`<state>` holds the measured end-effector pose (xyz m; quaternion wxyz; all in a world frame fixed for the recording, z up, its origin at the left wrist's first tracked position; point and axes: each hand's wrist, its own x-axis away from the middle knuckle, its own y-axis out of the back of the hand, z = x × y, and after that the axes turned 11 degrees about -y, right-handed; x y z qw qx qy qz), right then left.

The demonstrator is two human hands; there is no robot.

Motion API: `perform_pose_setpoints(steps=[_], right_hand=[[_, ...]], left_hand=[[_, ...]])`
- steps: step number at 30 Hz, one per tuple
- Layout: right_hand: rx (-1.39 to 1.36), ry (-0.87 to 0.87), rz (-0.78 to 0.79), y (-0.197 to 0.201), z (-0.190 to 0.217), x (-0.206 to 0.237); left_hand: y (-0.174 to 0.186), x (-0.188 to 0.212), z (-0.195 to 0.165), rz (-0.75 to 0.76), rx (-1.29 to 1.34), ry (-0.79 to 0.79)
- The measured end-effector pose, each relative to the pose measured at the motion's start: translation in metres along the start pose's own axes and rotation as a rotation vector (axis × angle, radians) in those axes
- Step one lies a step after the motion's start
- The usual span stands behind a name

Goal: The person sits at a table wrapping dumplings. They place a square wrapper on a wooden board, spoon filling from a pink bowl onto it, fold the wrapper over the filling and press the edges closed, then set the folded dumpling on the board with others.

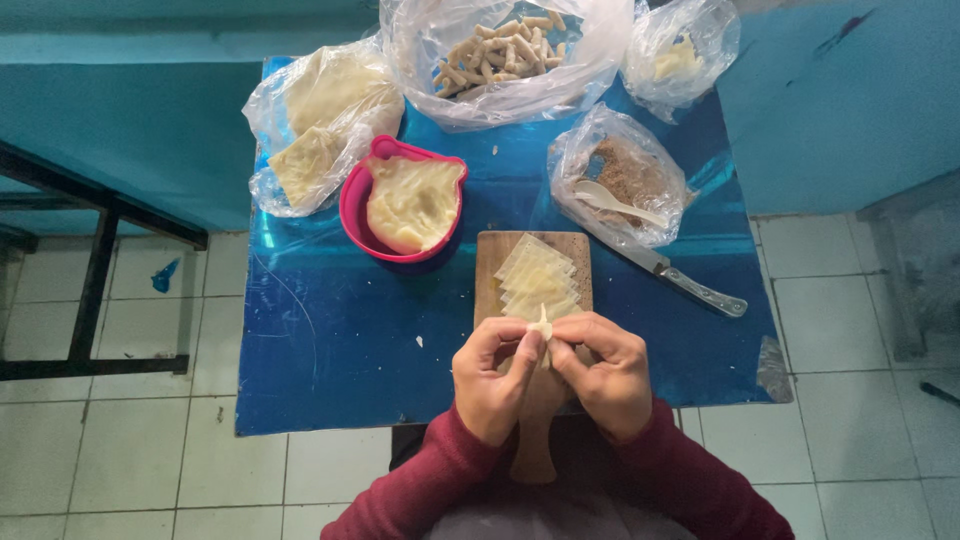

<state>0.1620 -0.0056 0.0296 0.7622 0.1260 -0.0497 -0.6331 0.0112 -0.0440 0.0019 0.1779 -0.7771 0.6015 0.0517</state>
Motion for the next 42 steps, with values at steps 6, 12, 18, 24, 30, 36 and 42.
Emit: perform_pose_setpoints(steps=[6,12,18,24,30,36,42], right_hand=[[-0.57,-0.352,0.116,0.003,-0.027,0.002],[-1.211,-0.436,0.175,0.006,-0.045,-0.008],[-1.273,-0.347,-0.025,0.011,-0.037,-0.012],[0.223,0.277,-0.078,0.014,-0.001,0.0],[0.267,0.214,-0.017,0.016,0.004,-0.001],[-0.459,-0.439,0.265,0.026,-0.03,-0.009],[0.156,-0.261,-0.016,0.012,-0.022,-0.007]], left_hand=[[0.004,0.005,0.012,-0.099,0.156,0.134],[0.01,-0.006,0.003,-0.26,0.65,0.211],[0.032,-0.011,0.01,-0.274,0.957,0.038],[0.029,-0.005,0.021,0.214,0.264,0.431],[0.023,-0.007,0.013,0.277,0.074,0.192],[0.021,-0.008,0.003,0.34,-0.045,0.184],[0.011,-0.013,-0.016,0.277,-0.723,-0.008]])
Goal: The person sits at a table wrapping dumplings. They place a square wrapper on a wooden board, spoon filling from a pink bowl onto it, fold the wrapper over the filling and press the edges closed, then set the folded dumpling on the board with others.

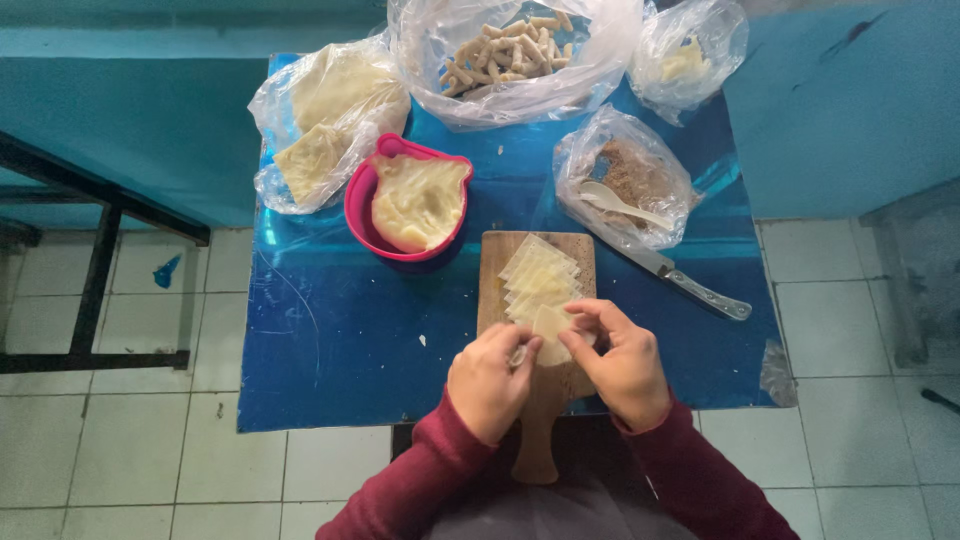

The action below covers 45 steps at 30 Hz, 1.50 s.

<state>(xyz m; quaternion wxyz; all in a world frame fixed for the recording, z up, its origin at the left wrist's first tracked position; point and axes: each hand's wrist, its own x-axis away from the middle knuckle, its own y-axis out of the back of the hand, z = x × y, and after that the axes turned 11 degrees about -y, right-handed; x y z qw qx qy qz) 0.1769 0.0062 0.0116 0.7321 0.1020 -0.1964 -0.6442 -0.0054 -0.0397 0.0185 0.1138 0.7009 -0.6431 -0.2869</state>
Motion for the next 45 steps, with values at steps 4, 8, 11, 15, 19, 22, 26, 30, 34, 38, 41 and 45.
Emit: perform_pose_setpoints(steps=[4,8,11,15,19,22,26,30,34,38,41,45], right_hand=[[0.113,0.159,-0.122,-0.007,0.016,-0.003],[0.203,0.242,-0.17,-0.011,0.022,-0.007],[0.28,0.332,-0.177,-0.011,0.02,-0.007],[0.276,0.299,-0.151,-0.01,0.02,-0.007],[0.234,0.177,-0.091,-0.006,0.026,-0.008],[0.287,0.21,-0.114,-0.001,0.034,-0.007],[0.374,0.511,-0.304,-0.002,0.043,0.001],[0.098,0.278,-0.091,-0.011,0.044,0.016],[-0.014,0.098,-0.017,-0.019,0.033,0.014],[-0.43,-0.018,0.094,-0.018,0.017,0.008],[-0.97,-0.115,0.198,-0.01,0.007,0.001],[-1.057,-0.084,0.114,0.002,0.007,-0.001]], left_hand=[[0.0,-0.014,-0.005,-0.058,-0.169,-0.058],[-0.001,-0.02,-0.007,-0.029,-0.229,-0.013],[0.001,-0.021,-0.008,-0.11,-0.203,-0.069],[0.011,-0.015,-0.001,-0.183,0.054,0.022],[0.017,-0.012,0.016,-0.192,0.585,0.156],[0.011,-0.014,0.025,-0.202,0.876,0.034],[0.004,-0.011,0.019,-0.215,1.089,0.155],[0.0,-0.008,0.002,-0.159,1.185,0.172],[0.0,-0.007,-0.012,-0.062,1.329,0.198],[0.004,-0.004,-0.011,-0.215,1.321,0.243],[0.003,-0.004,0.003,-0.448,1.435,0.358],[0.005,-0.001,0.034,-0.36,1.245,0.335]])
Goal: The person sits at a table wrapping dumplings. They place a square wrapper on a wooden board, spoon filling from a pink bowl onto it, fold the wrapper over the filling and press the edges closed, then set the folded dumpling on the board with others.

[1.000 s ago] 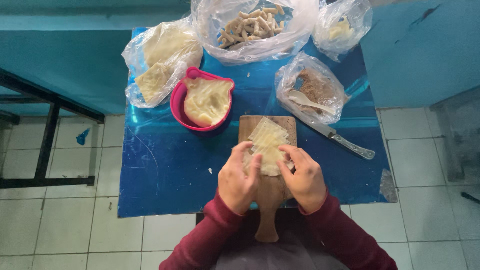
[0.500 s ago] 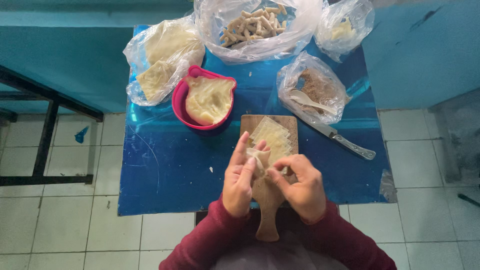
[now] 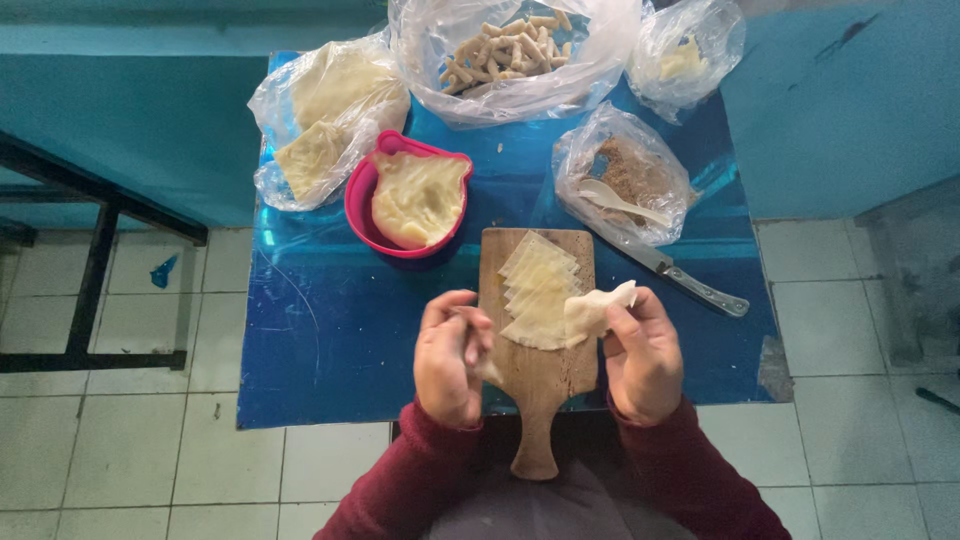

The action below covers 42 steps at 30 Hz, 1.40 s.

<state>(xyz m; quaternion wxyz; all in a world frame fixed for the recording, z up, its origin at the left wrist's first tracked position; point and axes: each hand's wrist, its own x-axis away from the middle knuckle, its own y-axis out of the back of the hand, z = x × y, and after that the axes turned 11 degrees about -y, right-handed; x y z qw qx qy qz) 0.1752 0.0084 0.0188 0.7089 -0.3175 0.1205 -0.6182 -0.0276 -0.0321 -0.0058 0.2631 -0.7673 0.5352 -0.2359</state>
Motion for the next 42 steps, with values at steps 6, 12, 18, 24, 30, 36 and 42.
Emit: perform_pose_setpoints(steps=[6,12,18,24,30,36,42], right_hand=[[1.494,0.65,0.241,-0.011,0.016,0.034],[1.165,0.408,0.041,-0.003,0.018,0.032],[0.873,-0.013,-0.021,0.007,0.001,0.017],[1.164,0.243,-0.159,-0.005,-0.005,0.01],[1.224,0.349,-0.173,-0.015,-0.001,0.005],[1.341,0.597,-0.146,-0.016,0.003,0.008],[0.846,-0.057,0.206,-0.011,0.002,0.018]], left_hand=[[0.004,0.013,0.02,0.455,-0.332,0.268],[-0.01,0.02,0.004,0.56,-0.454,0.005],[-0.032,0.017,-0.017,0.507,-1.034,-0.138],[-0.043,0.012,-0.018,0.38,-1.388,-0.325],[-0.045,0.008,-0.016,0.334,-1.491,-0.378],[-0.034,0.013,-0.028,0.214,-1.174,-0.338],[-0.033,0.01,-0.018,0.316,-0.334,-0.22]])
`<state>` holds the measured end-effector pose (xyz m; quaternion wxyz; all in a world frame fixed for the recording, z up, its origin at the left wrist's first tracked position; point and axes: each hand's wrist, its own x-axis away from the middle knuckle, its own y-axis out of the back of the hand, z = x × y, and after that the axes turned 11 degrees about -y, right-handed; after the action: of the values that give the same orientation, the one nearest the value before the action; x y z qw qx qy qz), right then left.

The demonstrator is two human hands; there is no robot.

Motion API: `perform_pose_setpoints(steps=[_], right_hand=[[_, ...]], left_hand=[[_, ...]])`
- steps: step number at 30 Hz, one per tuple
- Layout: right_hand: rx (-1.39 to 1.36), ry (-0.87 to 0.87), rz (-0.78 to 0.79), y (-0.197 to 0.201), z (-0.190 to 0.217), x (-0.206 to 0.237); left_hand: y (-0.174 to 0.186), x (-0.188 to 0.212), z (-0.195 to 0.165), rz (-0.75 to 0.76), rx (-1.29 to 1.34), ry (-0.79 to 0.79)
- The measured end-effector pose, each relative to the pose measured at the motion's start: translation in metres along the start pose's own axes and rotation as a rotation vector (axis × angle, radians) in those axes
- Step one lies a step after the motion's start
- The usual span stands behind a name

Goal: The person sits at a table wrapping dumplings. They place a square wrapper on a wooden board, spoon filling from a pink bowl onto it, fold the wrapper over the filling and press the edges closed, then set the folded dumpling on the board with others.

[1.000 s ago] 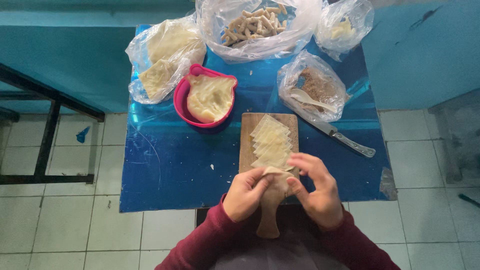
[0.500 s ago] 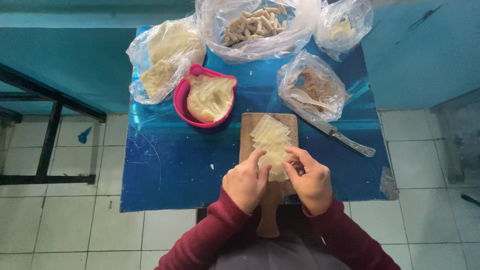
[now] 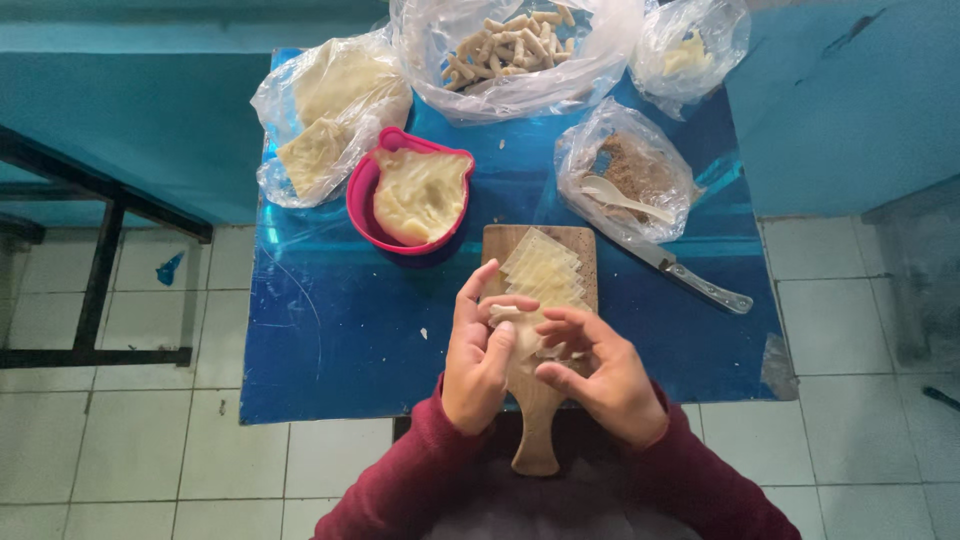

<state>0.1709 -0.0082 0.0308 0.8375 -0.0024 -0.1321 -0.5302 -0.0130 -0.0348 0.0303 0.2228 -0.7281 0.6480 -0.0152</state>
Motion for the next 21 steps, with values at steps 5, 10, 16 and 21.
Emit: perform_pose_setpoints(steps=[5,10,16,21], right_hand=[[-0.473,-0.211,0.084,-0.005,-0.014,-0.005],[-0.354,-0.209,0.003,0.004,-0.019,-0.002],[0.311,-0.023,-0.271,0.006,-0.007,0.004],[0.519,0.018,-0.385,-0.001,0.001,-0.003]], left_hand=[[-0.015,0.007,0.006,-0.09,0.171,0.023],[-0.012,0.016,0.011,-0.081,-0.018,0.012],[-0.003,0.017,0.02,0.039,-0.492,-0.092],[-0.008,0.013,0.022,0.077,-0.785,-0.178]])
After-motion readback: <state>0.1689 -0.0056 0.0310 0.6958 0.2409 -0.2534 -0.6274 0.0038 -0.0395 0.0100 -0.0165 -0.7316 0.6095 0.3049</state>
